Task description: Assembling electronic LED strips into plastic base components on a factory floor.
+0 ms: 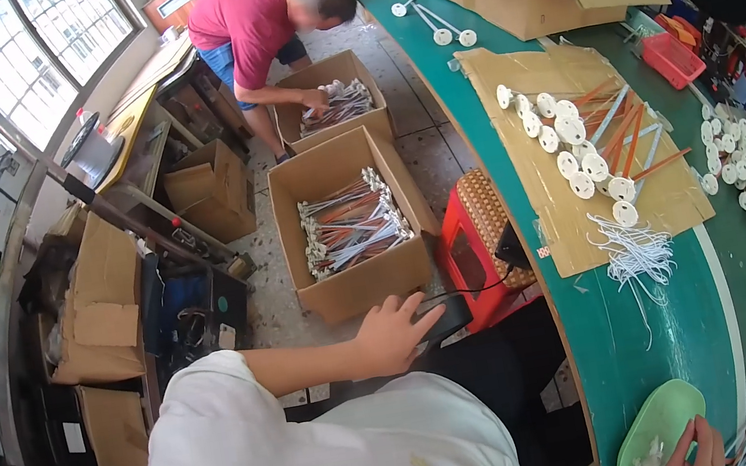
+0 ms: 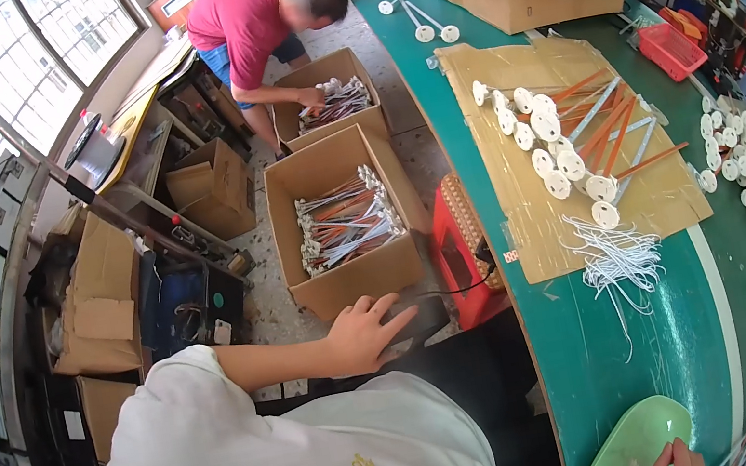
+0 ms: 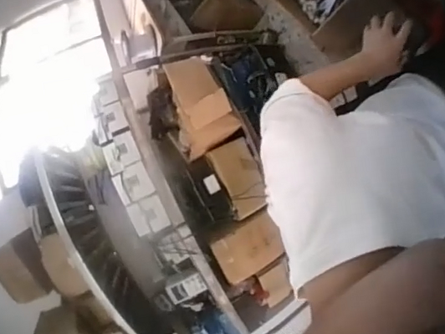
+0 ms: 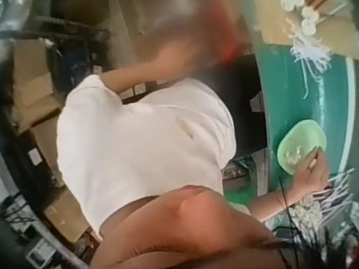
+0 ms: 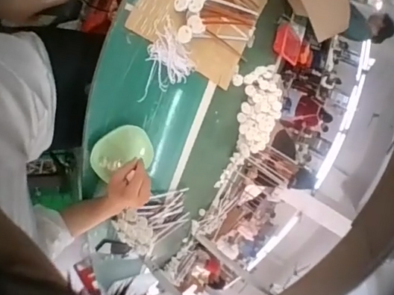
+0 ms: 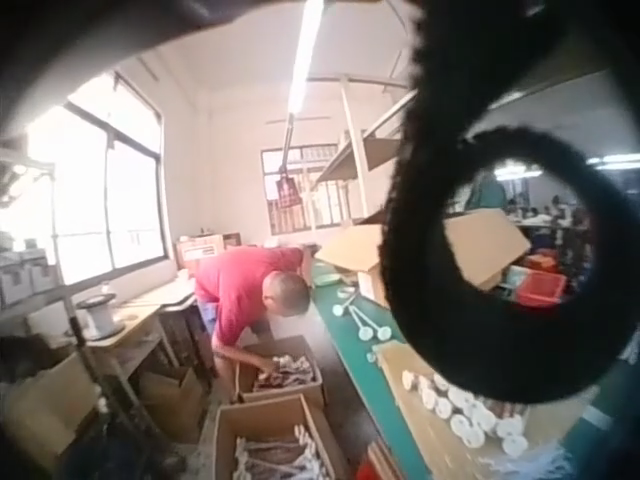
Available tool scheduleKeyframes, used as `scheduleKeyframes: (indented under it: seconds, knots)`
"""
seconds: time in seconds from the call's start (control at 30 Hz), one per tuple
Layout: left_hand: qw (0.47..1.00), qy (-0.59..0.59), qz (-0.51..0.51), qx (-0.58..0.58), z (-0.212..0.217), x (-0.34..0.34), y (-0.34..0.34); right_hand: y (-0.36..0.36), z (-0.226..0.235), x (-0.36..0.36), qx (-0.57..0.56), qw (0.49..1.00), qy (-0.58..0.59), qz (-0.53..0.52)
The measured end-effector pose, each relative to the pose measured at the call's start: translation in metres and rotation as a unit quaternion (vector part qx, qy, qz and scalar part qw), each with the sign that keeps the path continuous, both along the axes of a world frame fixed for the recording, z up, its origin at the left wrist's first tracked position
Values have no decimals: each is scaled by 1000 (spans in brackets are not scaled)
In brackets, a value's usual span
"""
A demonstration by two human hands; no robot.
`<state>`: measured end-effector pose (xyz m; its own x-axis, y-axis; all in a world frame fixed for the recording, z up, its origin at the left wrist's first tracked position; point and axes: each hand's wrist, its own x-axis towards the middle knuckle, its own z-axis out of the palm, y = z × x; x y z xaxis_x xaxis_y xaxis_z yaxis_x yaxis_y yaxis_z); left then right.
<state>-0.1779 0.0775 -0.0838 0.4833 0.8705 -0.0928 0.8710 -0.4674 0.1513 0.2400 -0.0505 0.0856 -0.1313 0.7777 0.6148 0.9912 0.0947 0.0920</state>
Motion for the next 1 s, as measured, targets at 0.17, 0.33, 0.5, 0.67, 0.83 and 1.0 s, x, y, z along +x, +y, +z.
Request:
scheduleKeyframes:
  seconds: [0.17,0.33,0.5,0.67,0.83,1.0]
  knots:
    - [998,57,-28,1,2,4,-2,4,1,-2,-9,1000,-2,7]
    - [999,36,-19,-3,10,3,1,5,0,-5,-33,999,3,-10]
    - [999,14,9,-46,15,1,6,5,0,-6,-32,999,11,4]
    - [997,29,16,-70,10,1,13,11,-7,-1,-39,999,28,2]
    - [998,36,0,-50,22,3,14,10,-2,-1,-26,1000,16,5]
    - [996,58,-58,41,33,10,25,14,-3,-1,-17,1000,26,2]
